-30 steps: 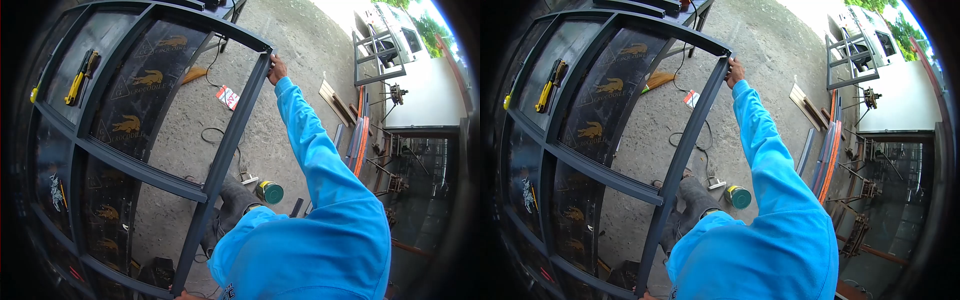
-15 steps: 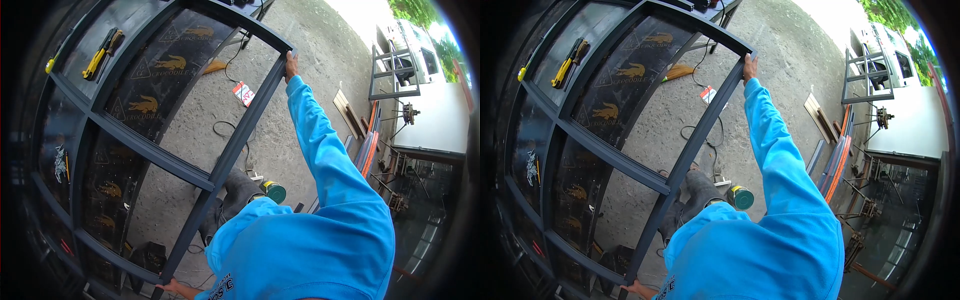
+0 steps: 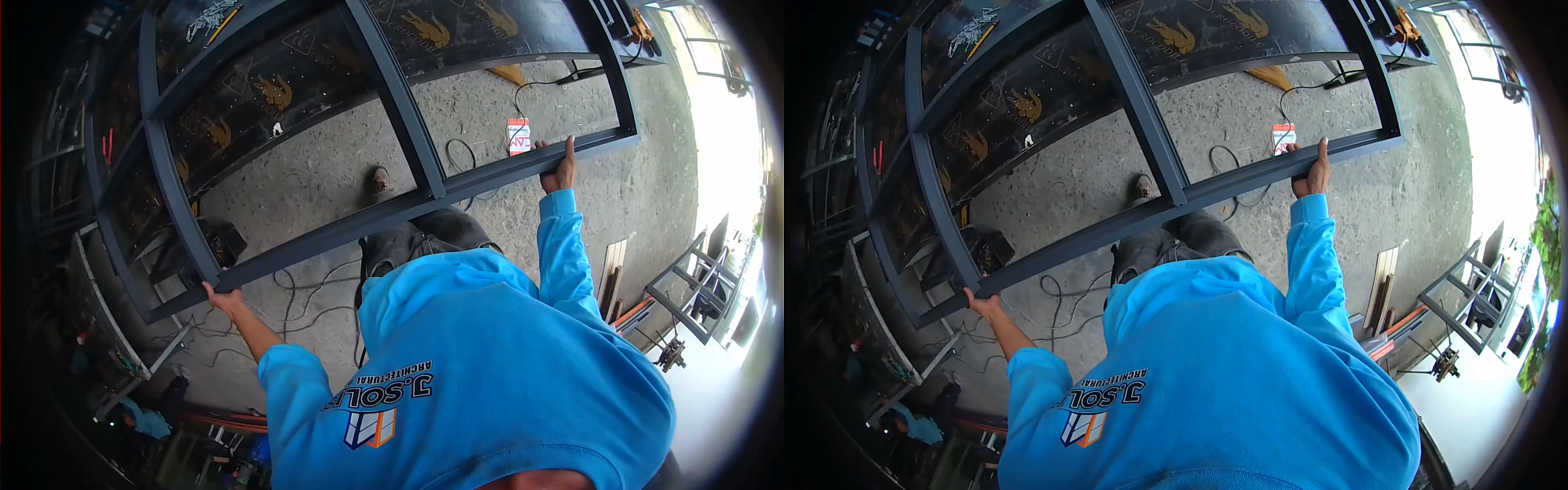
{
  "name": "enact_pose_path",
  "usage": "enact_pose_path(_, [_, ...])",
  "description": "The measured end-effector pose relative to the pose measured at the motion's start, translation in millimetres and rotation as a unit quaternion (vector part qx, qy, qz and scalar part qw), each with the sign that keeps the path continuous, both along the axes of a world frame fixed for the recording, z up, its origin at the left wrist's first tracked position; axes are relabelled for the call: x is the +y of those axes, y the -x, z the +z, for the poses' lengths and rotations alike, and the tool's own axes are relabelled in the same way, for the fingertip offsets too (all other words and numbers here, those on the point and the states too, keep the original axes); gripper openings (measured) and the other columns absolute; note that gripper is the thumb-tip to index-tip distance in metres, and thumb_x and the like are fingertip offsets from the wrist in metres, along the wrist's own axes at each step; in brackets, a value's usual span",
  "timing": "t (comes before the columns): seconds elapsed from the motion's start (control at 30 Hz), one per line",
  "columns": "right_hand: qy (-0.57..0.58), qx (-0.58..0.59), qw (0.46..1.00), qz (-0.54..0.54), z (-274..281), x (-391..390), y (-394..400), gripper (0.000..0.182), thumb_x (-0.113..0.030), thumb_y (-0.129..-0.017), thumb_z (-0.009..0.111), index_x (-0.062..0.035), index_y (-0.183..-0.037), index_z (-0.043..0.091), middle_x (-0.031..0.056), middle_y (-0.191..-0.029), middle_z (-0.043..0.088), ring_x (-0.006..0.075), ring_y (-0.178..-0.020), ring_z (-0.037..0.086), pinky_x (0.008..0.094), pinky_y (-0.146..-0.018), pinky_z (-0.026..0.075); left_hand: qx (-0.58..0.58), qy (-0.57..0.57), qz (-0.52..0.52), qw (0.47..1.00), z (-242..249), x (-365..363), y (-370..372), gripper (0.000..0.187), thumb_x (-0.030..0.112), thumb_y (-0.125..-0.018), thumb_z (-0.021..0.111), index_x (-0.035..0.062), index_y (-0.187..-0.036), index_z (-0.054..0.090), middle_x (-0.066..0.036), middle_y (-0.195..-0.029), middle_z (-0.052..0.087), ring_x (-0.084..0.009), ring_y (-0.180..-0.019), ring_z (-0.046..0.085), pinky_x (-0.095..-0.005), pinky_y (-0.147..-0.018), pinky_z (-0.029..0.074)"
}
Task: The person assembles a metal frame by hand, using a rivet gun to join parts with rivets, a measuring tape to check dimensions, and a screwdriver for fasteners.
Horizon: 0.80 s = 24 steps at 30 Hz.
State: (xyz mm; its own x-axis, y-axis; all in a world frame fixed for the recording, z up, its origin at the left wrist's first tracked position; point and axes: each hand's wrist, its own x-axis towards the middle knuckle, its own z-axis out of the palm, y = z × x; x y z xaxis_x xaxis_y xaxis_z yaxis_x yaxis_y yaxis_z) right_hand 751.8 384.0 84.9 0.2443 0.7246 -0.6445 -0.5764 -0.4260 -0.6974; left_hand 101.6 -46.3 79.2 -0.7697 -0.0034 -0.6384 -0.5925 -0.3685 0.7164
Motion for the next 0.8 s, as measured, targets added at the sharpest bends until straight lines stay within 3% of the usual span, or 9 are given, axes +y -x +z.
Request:
enact_pose_path(0.2, [0.009, -0.033, 0.999, -0.029, -20.0, 5.8, -7.1, 0.067, -0.050, -0.082, 0.060, 0.0094, -0.107, 0.040, 0.0219, -0.091, 0.055, 0.0360, -0.083, 0.060, 0.0482, -0.079, 0.051, 0.029, 0.010, -0.007, 1.000, -16.7, -9.6, 11.5, 0.054, 0.041, -0.079, 0.065, 0.0024, -0.115, 0.054, -0.016, -0.096, 0.059, -0.0311, -0.083, 0.058, -0.0462, -0.080, 0.048])
enact_pose_path(0.3, [0.036, -0.030, 0.999, -0.018, 4.5, 4.0, 5.7, 0.065, -0.049, -0.082, 0.059, 0.0083, -0.107, 0.041, 0.0194, -0.083, 0.056, 0.0342, -0.082, 0.060, 0.0494, -0.076, 0.051, 0.024, 0.048, 0.018, 0.998, -14.2, -6.6, 12.5, 0.057, 0.038, -0.078, 0.066, 0.0061, -0.122, 0.049, -0.015, -0.100, 0.060, -0.0321, -0.082, 0.060, -0.0447, -0.079, 0.048])
enact_pose_path(0.4, [0.039, 0.015, 0.998, -0.050, -15.9, 9.4, -6.8, 0.053, -0.045, -0.083, 0.058, -0.0013, -0.106, 0.041, 0.0182, -0.079, 0.055, 0.0332, -0.070, 0.061, 0.0503, -0.064, 0.052, 0.061, -0.001, -0.031, 0.998, -25.4, -13.7, 16.6, 0.060, 0.040, -0.079, 0.065, -0.0056, -0.114, 0.049, -0.023, -0.094, 0.058, -0.0332, -0.081, 0.059, -0.0444, -0.077, 0.049])
enact_pose_path(0.47, [0.021, -0.007, 0.997, -0.070, -18.5, 10.9, -2.4, 0.048, -0.042, -0.084, 0.057, -0.0092, -0.111, 0.036, 0.0165, -0.077, 0.055, 0.0323, -0.064, 0.061, 0.0484, -0.055, 0.052, 0.115, 0.021, -0.002, 0.993, -27.2, -0.7, 0.5, 0.062, 0.045, -0.080, 0.063, -0.0054, -0.113, 0.050, -0.021, -0.092, 0.059, -0.0330, -0.082, 0.059, -0.0449, -0.077, 0.049])
enact_pose_path(0.5, [0.030, -0.022, 0.993, -0.113, -0.9, 9.3, 10.7, 0.039, -0.041, -0.085, 0.056, -0.0022, -0.090, 0.051, 0.0124, -0.066, 0.054, 0.0281, -0.054, 0.059, 0.0428, -0.051, 0.052, 0.175, 0.039, 0.009, 0.984, -22.1, 11.9, -16.5, 0.066, 0.050, -0.080, 0.062, -0.0050, -0.113, 0.050, -0.021, -0.099, 0.057, -0.0332, -0.090, 0.057, -0.0464, -0.082, 0.047])
enact_pose_path(0.57, [0.031, -0.016, 0.992, -0.123, 1.9, 3.7, 14.1, 0.040, -0.042, -0.084, 0.056, -0.0021, -0.089, 0.052, 0.0119, -0.066, 0.054, 0.0276, -0.054, 0.059, 0.0423, -0.051, 0.053, 0.174, 0.028, 0.080, 0.981, 5.4, 46.0, -67.2, 0.068, 0.053, -0.080, 0.061, -0.0033, -0.116, 0.049, -0.020, -0.111, 0.053, -0.0331, -0.101, 0.053, -0.0471, -0.089, 0.042])
enact_pose_path(0.67, [0.049, -0.011, 0.989, -0.140, 6.3, 8.7, 17.7, 0.043, -0.044, -0.083, 0.057, -0.0015, -0.087, 0.052, 0.0125, -0.064, 0.054, 0.0271, -0.054, 0.059, 0.0415, -0.051, 0.054, 0.079, -0.034, -0.135, 0.987, -18.7, 69.1, -145.4, 0.073, 0.054, -0.080, 0.060, 0.0008, -0.126, 0.041, -0.020, -0.124, 0.043, -0.0325, -0.111, 0.046, -0.0492, -0.097, 0.036])
enact_pose_path(0.73, [0.042, -0.008, 0.990, -0.137, 5.8, 8.0, 15.8, 0.043, -0.044, -0.083, 0.057, -0.0014, -0.087, 0.053, 0.0127, -0.064, 0.054, 0.0273, -0.054, 0.059, 0.0416, -0.051, 0.053, 0.021, -0.010, -0.168, 0.986, 38.6, 133.3, -236.3, 0.080, 0.054, -0.080, 0.060, 0.0028, -0.134, 0.031, -0.020, -0.127, 0.039, -0.0327, -0.115, 0.042, -0.0504, -0.098, 0.034])
enact_pose_path(0.8, [0.051, -0.010, 0.992, -0.116, 4.2, 7.3, 13.4, 0.045, -0.046, -0.084, 0.055, -0.0010, -0.090, 0.052, 0.0132, -0.065, 0.055, 0.0275, -0.056, 0.060, 0.0423, -0.053, 0.053, 0.072, 0.047, -0.247, 0.965, 6.6, 136.2, -250.3, 0.082, 0.053, -0.080, 0.060, 0.0046, -0.137, 0.027, -0.021, -0.130, 0.036, -0.0325, -0.117, 0.040, -0.0499, -0.098, 0.034])
